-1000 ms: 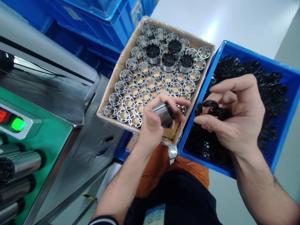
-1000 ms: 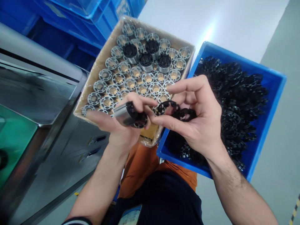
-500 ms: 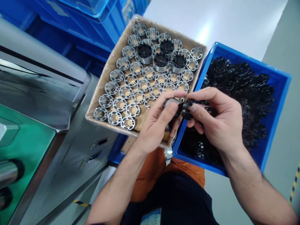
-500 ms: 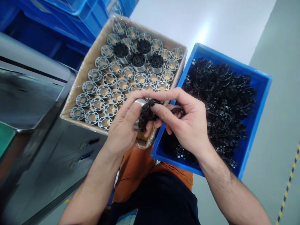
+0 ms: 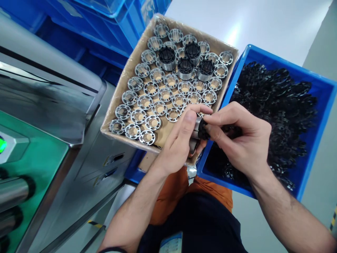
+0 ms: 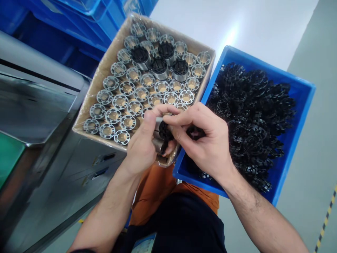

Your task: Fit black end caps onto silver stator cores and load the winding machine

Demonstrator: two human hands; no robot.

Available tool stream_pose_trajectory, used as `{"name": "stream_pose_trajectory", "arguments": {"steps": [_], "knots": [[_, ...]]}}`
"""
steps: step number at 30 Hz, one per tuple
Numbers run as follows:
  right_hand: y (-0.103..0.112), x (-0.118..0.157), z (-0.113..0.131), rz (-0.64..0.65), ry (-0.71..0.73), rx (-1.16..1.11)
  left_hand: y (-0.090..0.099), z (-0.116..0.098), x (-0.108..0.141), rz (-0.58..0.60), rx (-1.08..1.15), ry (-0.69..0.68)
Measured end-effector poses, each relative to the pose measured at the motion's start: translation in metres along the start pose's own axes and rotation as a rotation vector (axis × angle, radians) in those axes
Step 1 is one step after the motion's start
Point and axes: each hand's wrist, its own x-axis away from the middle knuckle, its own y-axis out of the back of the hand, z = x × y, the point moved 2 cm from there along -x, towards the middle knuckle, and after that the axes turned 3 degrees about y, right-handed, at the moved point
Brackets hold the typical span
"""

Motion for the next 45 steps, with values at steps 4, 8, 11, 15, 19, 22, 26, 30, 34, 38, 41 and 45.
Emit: {"name": "stream_pose_trajectory", "arguments": {"steps": [4, 8, 11, 15, 19, 22, 26, 30, 34, 38, 41, 45], "knots": [[-0.008, 0.003, 0.001, -0.046, 0.043, 0.039, -0.001, 0.000, 0.002, -0.019, -0.038, 0.002], [0.017, -0.013, 0.009, 0.068, 0.093, 0.183, 0.002, -0.014, 0.006, -0.056, -0.135, -0.070], [0.069, -0.029, 0.004, -0.045, 0.056, 0.583, 0.016, -0.045, -0.008, -0.164, -0.304, -0.204], [0.120, -0.032, -0.031, 0.000, -0.146, 0.913, 0.041, -0.108, -0.066, -0.385, -0.641, -0.480], [0.123, -0.026, -0.055, 0.139, -0.242, 0.895, 0.070, -0.139, -0.147, -0.543, -0.979, -0.277], [0.119, -0.027, -0.056, 0.127, -0.260, 0.892, 0.091, -0.136, -0.186, -0.468, -1.026, -0.148], [0.115, -0.030, -0.053, 0.093, -0.279, 0.909, 0.102, -0.130, -0.187, -0.418, -1.066, -0.120], [0.114, -0.032, -0.052, 0.045, -0.270, 0.938, 0.083, -0.123, -0.146, -0.395, -0.930, -0.323], [0.120, -0.034, -0.038, -0.065, -0.199, 0.831, 0.047, -0.089, -0.086, -0.199, -0.416, -0.223], [0.109, -0.032, -0.016, -0.096, -0.155, 0.426, 0.012, -0.050, -0.035, -0.184, -0.047, 0.047], [0.079, -0.028, -0.002, 0.029, -0.234, -0.069, -0.005, -0.032, -0.016, -0.173, 0.031, 0.121], [0.034, -0.019, 0.007, 0.294, -0.371, -0.396, -0.007, -0.018, -0.009, -0.191, -0.021, -0.031]]}}
